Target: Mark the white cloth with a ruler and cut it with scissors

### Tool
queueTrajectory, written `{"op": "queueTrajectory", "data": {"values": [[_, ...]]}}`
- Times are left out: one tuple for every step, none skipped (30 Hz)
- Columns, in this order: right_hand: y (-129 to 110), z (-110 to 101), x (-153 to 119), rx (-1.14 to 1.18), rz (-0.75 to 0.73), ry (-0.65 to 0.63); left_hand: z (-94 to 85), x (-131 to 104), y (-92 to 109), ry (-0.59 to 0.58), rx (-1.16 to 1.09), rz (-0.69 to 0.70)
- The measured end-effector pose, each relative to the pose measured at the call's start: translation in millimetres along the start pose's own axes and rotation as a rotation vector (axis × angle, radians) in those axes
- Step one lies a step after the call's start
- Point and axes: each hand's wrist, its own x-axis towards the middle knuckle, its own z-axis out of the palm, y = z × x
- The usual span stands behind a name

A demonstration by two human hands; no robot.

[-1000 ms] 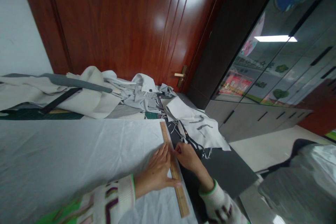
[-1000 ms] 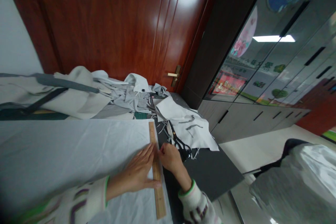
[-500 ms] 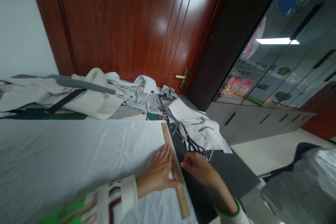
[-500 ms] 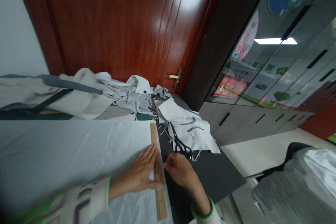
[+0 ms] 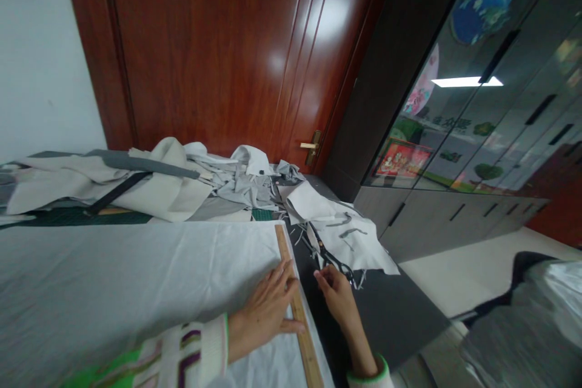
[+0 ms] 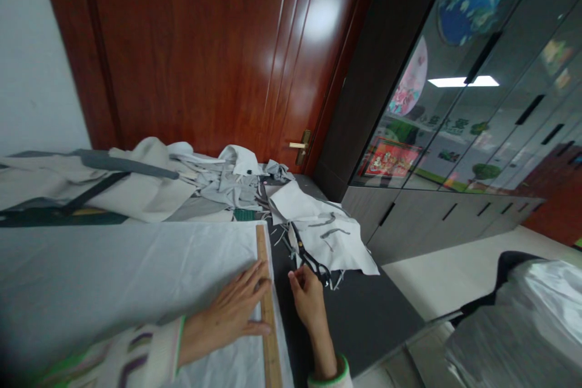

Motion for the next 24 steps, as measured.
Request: {"op": "queueTrajectory", "data": {"values": [[1, -1, 0, -0.010, 0.000, 0.008, -0.6, -2, -3, -0.001, -0.004, 0.016], [2, -2, 1, -0.022, 0.000, 0.014, -0.6, -5, -5, -0.013, -0.010, 0.027], [3, -3, 1, -0.035, 0.000, 0.017, -0.1, -8, -8, -0.030, -0.018, 0.033], [3, -3, 2, -0.050, 0.001, 0.016, 0.9, -11, -11, -0.041, -0.024, 0.031], [4, -3, 3, -0.065, 0.002, 0.013, 2.1, -15, -13, -0.046, -0.026, 0.024], [3, -2, 4, -0.083, 0.004, 0.008, 3.3, -18, -14, -0.047, -0.025, 0.010], [2, -2, 5, -0.102, 0.005, 0.002, 4.3, -21, -15, -0.047, -0.021, -0.006], [1, -1, 7, -0.122, 0.005, -0.006, 4.9, -24, -15, -0.048, -0.012, -0.019], [-1, -1, 9, -0.143, 0.004, -0.014, 4.9, -25, -15, -0.051, 0.001, -0.028], [-3, -1, 13, -0.163, 0.003, -0.021, 4.5, -26, -15, -0.057, 0.014, -0.033], [-7, -2, 17, -0.182, 0.001, -0.029, 3.7, -27, -13, -0.068, 0.026, -0.036], [-10, -3, 23, -0.199, 0.000, -0.041, 2.4, -27, -12, -0.077, 0.036, -0.037], [-14, -4, 30, -0.214, 0.001, -0.057, 0.9, -27, -11, -0.086, 0.042, -0.038], [-18, -4, 38, -0.226, 0.003, -0.078, -0.7, -26, -10, -0.093, 0.044, -0.039], [-23, -5, 48, -0.236, 0.008, -0.103, -2.2, -25, -9, -0.100, 0.044, -0.040], [-28, -5, 59, -0.247, 0.013, -0.129, -3.6, -25, -8, -0.106, 0.044, -0.044], [-33, -5, 70, -0.258, 0.020, -0.155, -4.6, -25, -7, -0.111, 0.044, -0.050], [-38, -3, 81, -0.270, 0.026, -0.179, -5.3, -25, -6, -0.115, 0.043, -0.056], [-44, -1, 92, -0.283, 0.030, -0.201, -5.5, -25, -5, -0.118, 0.043, -0.061], [-50, 3, 102, -0.294, 0.031, -0.223, -5.3, -25, -5, -0.121, 0.043, -0.065], [-56, 8, 112, -0.302, 0.028, -0.246, -4.5, -25, -5, -0.121, 0.041, -0.068], [-62, 15, 119, -0.307, 0.022, -0.272, -3.4, -26, -5, -0.116, 0.039, -0.066], [-69, 24, 126, -0.308, 0.014, -0.301, -1.9, -26, -6, -0.106, 0.037, -0.060], [-75, 34, 130, -0.307, 0.007, -0.333, -0.2, -26, -7, -0.090, 0.036, -0.051]]}}
